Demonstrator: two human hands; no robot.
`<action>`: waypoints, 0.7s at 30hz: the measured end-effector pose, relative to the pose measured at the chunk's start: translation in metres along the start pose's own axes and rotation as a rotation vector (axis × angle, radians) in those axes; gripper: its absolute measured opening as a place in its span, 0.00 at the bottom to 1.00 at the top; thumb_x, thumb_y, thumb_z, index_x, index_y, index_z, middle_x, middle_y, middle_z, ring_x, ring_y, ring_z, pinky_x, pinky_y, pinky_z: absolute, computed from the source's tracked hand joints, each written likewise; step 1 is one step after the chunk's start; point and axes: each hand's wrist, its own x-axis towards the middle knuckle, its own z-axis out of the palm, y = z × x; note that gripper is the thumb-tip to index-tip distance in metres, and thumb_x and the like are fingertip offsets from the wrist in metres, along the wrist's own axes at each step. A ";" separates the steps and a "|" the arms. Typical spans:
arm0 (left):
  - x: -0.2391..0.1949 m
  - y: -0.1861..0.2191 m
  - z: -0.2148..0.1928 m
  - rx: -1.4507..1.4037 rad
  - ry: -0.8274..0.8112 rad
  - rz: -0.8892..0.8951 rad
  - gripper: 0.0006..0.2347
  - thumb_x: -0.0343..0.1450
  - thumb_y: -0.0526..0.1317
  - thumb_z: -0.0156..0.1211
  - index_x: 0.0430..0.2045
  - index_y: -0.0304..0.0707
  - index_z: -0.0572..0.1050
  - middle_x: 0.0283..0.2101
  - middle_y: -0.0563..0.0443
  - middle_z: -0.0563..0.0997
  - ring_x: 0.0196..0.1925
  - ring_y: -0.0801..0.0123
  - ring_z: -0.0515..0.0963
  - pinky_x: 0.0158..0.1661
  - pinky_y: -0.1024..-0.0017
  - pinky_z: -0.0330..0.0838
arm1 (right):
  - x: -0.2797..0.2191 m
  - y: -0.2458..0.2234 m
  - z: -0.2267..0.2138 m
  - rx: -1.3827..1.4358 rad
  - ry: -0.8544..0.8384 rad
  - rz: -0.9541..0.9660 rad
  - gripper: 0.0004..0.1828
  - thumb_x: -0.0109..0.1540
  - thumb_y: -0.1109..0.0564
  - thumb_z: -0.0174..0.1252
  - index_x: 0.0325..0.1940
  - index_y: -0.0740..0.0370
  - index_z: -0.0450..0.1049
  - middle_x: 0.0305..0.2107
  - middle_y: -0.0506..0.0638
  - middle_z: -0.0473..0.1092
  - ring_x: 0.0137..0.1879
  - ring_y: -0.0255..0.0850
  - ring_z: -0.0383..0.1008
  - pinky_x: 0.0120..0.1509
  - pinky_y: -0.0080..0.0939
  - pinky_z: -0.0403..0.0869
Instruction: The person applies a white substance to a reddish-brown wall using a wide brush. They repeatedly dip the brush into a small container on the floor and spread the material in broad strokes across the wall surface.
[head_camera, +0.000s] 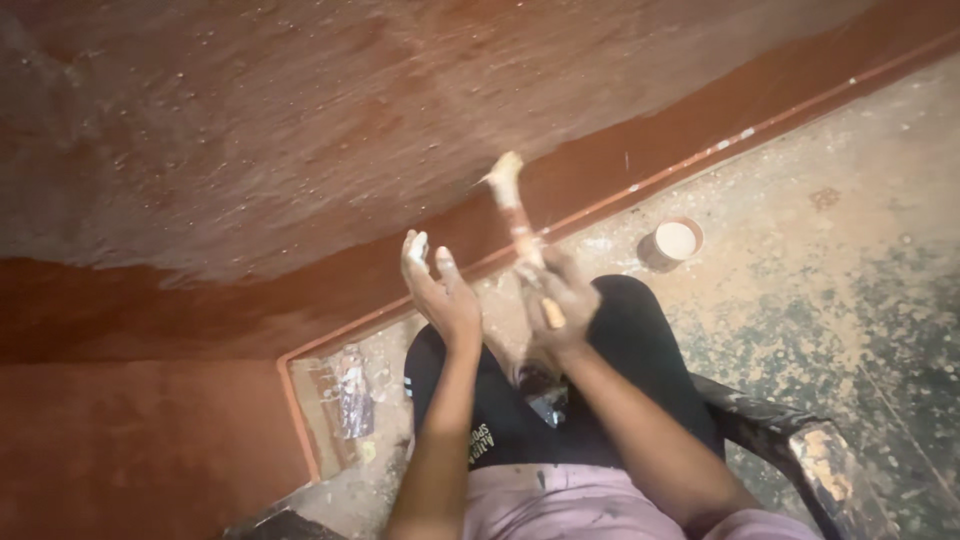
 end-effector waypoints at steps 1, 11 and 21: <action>-0.003 -0.003 0.006 -0.068 0.040 -0.057 0.14 0.76 0.32 0.54 0.56 0.26 0.70 0.64 0.35 0.72 0.63 0.50 0.75 0.64 0.59 0.68 | -0.003 -0.002 0.000 0.035 -0.065 -0.023 0.10 0.57 0.68 0.62 0.42 0.67 0.80 0.43 0.61 0.76 0.44 0.50 0.81 0.47 0.41 0.79; -0.042 -0.008 0.034 -0.113 0.086 -0.061 0.15 0.75 0.30 0.55 0.56 0.25 0.68 0.65 0.35 0.71 0.66 0.50 0.73 0.64 0.61 0.67 | 0.030 0.039 -0.035 0.101 0.001 0.064 0.10 0.61 0.68 0.61 0.47 0.69 0.79 0.45 0.60 0.76 0.48 0.49 0.80 0.53 0.43 0.77; -0.042 0.010 0.030 -0.108 0.016 0.001 0.16 0.74 0.30 0.55 0.57 0.25 0.69 0.66 0.34 0.70 0.68 0.48 0.71 0.65 0.58 0.67 | 0.018 0.035 -0.036 -0.098 0.119 0.129 0.08 0.60 0.66 0.62 0.44 0.68 0.79 0.44 0.58 0.75 0.49 0.49 0.77 0.54 0.43 0.75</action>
